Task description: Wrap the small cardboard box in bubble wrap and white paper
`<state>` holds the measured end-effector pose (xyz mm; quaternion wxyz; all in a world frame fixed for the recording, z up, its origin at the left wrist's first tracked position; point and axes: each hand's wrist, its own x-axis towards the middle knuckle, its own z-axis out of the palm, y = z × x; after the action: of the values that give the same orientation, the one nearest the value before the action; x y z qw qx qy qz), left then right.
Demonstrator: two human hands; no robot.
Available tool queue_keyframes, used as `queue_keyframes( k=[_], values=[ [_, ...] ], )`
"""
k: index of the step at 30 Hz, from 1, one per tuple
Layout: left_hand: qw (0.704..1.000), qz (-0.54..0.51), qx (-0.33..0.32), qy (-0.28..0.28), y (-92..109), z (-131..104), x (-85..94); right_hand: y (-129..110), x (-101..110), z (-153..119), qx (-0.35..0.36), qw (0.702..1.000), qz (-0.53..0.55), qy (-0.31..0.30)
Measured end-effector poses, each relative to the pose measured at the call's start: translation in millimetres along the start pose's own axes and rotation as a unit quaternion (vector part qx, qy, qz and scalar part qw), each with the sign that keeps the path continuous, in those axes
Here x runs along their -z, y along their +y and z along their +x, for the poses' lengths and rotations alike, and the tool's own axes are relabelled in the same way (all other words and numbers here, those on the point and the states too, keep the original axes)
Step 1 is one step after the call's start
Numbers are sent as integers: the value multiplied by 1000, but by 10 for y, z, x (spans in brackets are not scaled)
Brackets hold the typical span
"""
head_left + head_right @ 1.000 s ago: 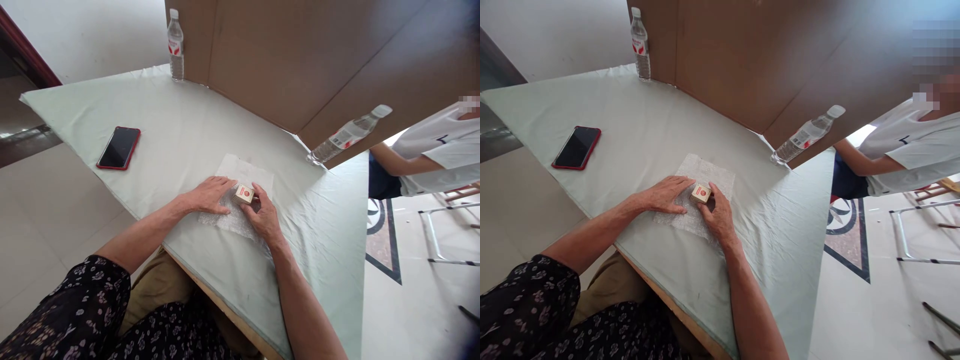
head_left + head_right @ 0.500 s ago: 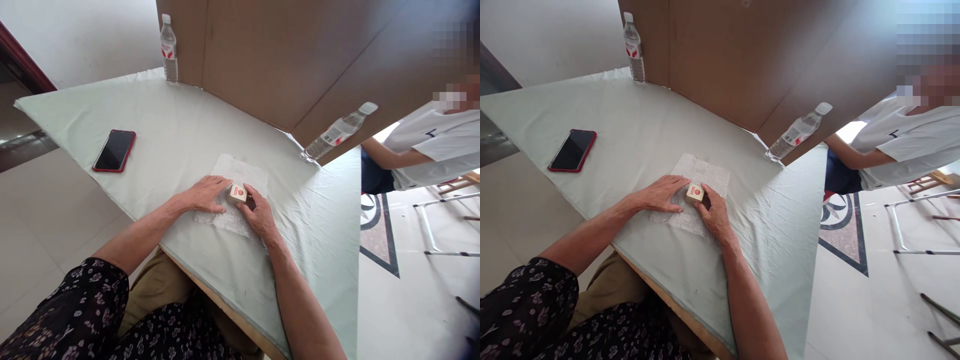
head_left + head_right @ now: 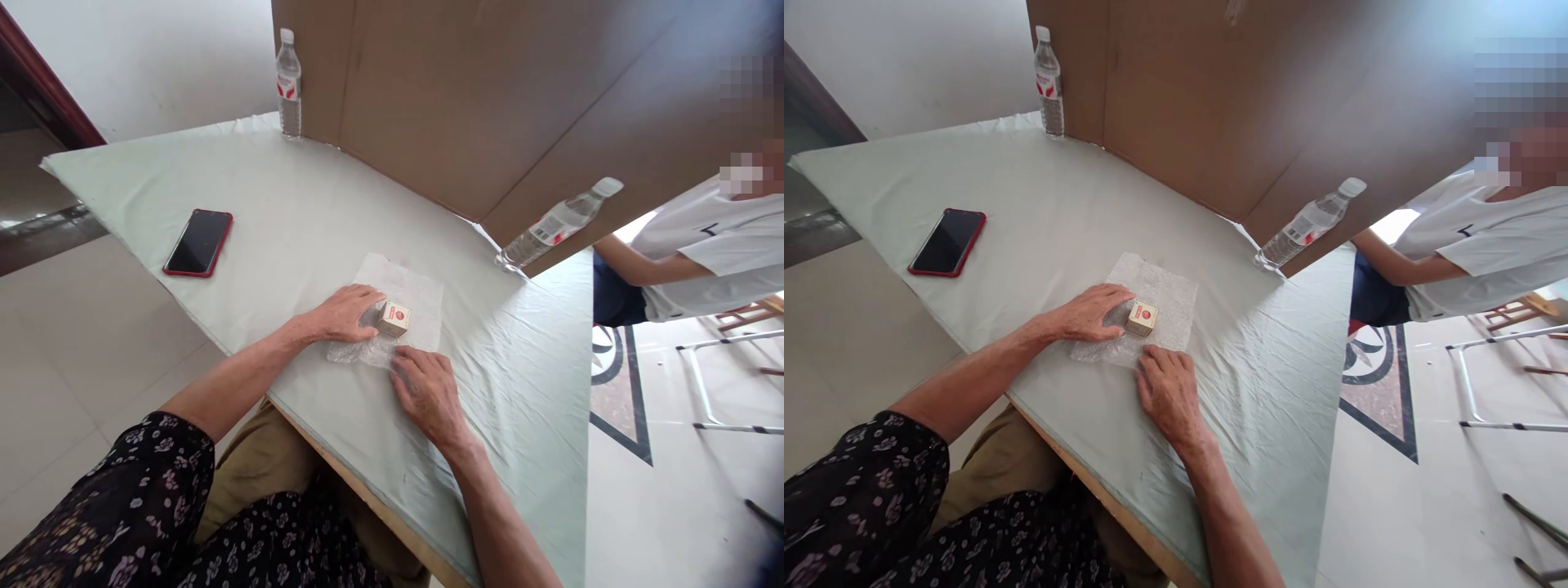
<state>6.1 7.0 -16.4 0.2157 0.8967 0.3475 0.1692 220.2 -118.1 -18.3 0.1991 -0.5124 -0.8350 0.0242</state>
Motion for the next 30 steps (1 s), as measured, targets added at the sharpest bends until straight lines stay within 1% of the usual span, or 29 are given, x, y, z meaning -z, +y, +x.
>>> queue_keyframes(
  k=[3, 6, 9, 12, 15, 16, 18, 20, 23, 25, 30],
  values=[
    [998, -47, 9, 34, 40, 2, 54, 5, -22, 50, -16, 998, 2, 53],
    [989, -138, 9, 58, 86, -21, 156, 44, 64, 183, -43, 995, 17, 89],
    [972, -224, 4, 65, 108, -37, 219, 131, 141, 355, -68, 991, 23, 111],
    [967, -238, 17, 86, 112, -14, 170, 254, 130, 519, -101, 986, 63, 119],
    [964, -218, 82, 131, 123, 36, 50, 362, 47, 633, -149, 971, 145, 120],
    [958, -219, 106, 151, 132, 52, 12, 387, 14, 657, -167, 963, 177, 119],
    [948, -230, 140, 169, 152, 79, -46, 417, -47, 685, -201, 943, 237, 115],
    [940, -248, 159, 173, 171, 98, -76, 425, -92, 694, -226, 922, 294, 108],
    [932, -278, 166, 165, 185, 111, -80, 411, -127, 687, -235, 896, 363, 99],
    [926, -302, 165, 156, 188, 113, -66, 389, -131, 673, -235, 888, 382, 99],
    [918, -336, 159, 141, 205, 93, -35, 285, -83, 612, -250, 882, 388, 100]
  ],
)
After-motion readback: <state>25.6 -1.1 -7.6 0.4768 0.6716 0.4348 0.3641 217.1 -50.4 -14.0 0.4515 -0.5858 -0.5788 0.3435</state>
